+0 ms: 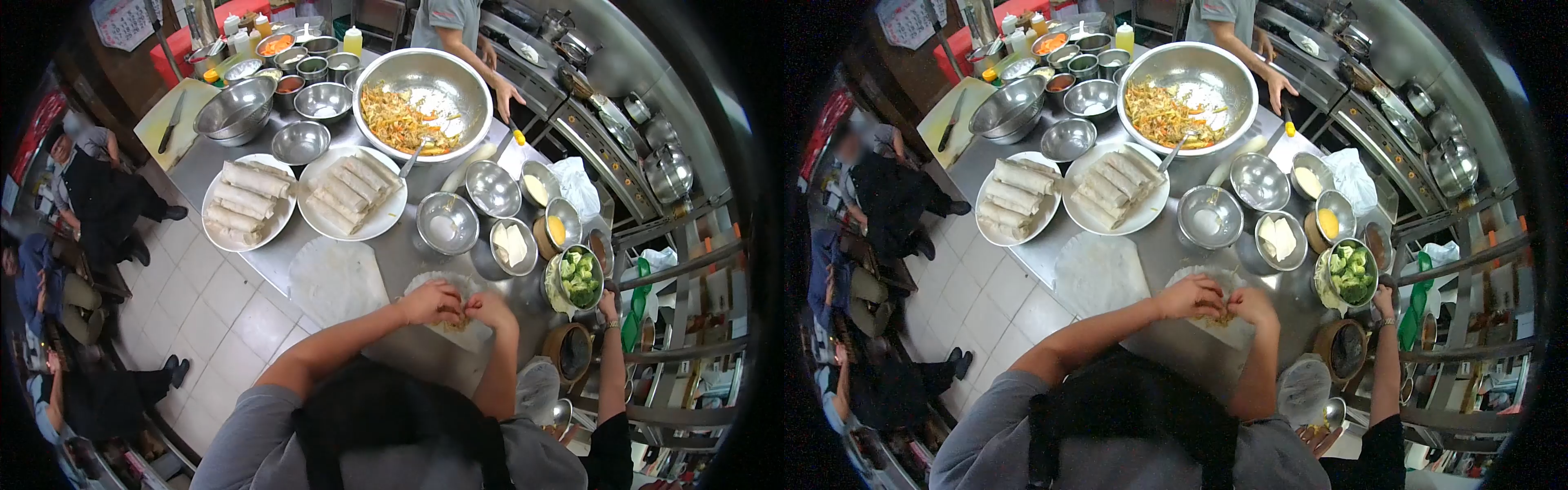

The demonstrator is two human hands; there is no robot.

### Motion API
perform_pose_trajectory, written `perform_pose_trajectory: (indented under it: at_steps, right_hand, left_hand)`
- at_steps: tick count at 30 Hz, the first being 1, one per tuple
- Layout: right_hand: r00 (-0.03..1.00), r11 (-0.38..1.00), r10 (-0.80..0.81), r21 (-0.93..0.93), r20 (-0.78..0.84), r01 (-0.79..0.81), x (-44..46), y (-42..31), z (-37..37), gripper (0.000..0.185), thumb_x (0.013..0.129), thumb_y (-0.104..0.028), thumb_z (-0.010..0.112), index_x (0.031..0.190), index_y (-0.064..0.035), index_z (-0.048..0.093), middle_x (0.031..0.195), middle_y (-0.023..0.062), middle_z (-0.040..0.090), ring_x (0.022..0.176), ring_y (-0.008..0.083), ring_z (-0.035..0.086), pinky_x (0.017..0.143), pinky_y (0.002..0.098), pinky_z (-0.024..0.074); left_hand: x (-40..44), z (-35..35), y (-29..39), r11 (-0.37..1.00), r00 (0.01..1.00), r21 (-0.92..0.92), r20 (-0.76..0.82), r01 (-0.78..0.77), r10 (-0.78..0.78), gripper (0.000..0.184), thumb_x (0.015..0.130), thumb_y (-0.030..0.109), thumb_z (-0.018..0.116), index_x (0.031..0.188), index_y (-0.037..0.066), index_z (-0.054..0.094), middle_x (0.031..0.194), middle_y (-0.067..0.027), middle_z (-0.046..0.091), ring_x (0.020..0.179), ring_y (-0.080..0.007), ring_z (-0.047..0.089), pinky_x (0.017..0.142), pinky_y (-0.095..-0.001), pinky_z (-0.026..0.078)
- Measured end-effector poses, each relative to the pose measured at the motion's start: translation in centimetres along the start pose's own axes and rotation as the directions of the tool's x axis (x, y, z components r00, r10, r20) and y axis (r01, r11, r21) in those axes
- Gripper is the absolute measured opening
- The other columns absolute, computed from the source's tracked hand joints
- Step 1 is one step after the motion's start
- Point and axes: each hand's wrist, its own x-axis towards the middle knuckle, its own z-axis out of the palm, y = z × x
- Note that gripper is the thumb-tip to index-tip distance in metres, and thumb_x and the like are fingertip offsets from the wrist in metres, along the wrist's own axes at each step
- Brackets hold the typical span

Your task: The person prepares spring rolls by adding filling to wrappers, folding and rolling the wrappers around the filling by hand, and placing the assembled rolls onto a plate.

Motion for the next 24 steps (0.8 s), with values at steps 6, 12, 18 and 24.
perform_pose_trajectory:
  at_steps: [6,12,18,24]
  right_hand:
    - [0.998,0.992,-0.025,-0.123,-0.060,0.018,-1.6,-2.5,-0.4,0.015,0.076,-0.014,0.076,0.087,-0.0043,0.073,0.076,0.0090,0.070,0.070,0.0182,0.065,0.067,0.0339,0.0514]
    - [0.996,0.993,-0.088,0.080,0.003,0.087,-2.0,-3.1,1.0,0.023,0.074,-0.018,0.077,0.090,-0.0024,0.069,0.077,0.0119,0.070,0.070,0.0214,0.066,0.064,0.0339,0.0502]
    - [0.993,0.996,-0.076,-0.061,-0.087,0.071,-2.6,-3.1,1.4,0.026,0.070,-0.012,0.078,0.090,0.0000,0.066,0.078,0.0078,0.070,0.068,0.0144,0.064,0.061,0.0311,0.0486]
    - [0.990,0.998,-0.060,0.009,-0.128,0.061,-3.5,-2.9,1.0,0.026,0.069,-0.014,0.077,0.092,-0.0025,0.071,0.085,0.0154,0.072,0.078,0.0286,0.070,0.070,0.0381,0.0532]
  left_hand:
    - [0.1,0.2,1.2,0.969,0.995,0.242,0.075,0.041,-0.061,0.012,0.086,0.026,0.072,0.092,0.017,0.066,0.101,0.0030,0.064,0.101,-0.0213,0.058,0.087,-0.0406,0.042]
    - [-0.4,0.5,-0.3,0.966,0.996,0.245,0.014,0.083,-0.089,0.013,0.082,0.026,0.072,0.091,0.017,0.067,0.096,0.0024,0.065,0.099,-0.0218,0.058,0.088,-0.0394,0.041]
    - [-0.9,-0.3,-0.1,0.955,0.981,0.241,0.049,0.172,-0.189,0.021,0.087,0.032,0.071,0.100,0.016,0.069,0.106,-0.0004,0.066,0.108,-0.0241,0.058,0.096,-0.0415,0.040]
    - [-0.4,-0.7,1.8,0.978,0.988,0.208,0.153,-0.029,-0.003,0.031,0.083,0.030,0.075,0.109,0.017,0.065,0.116,-0.0004,0.062,0.114,-0.0245,0.054,0.101,-0.0410,0.038]
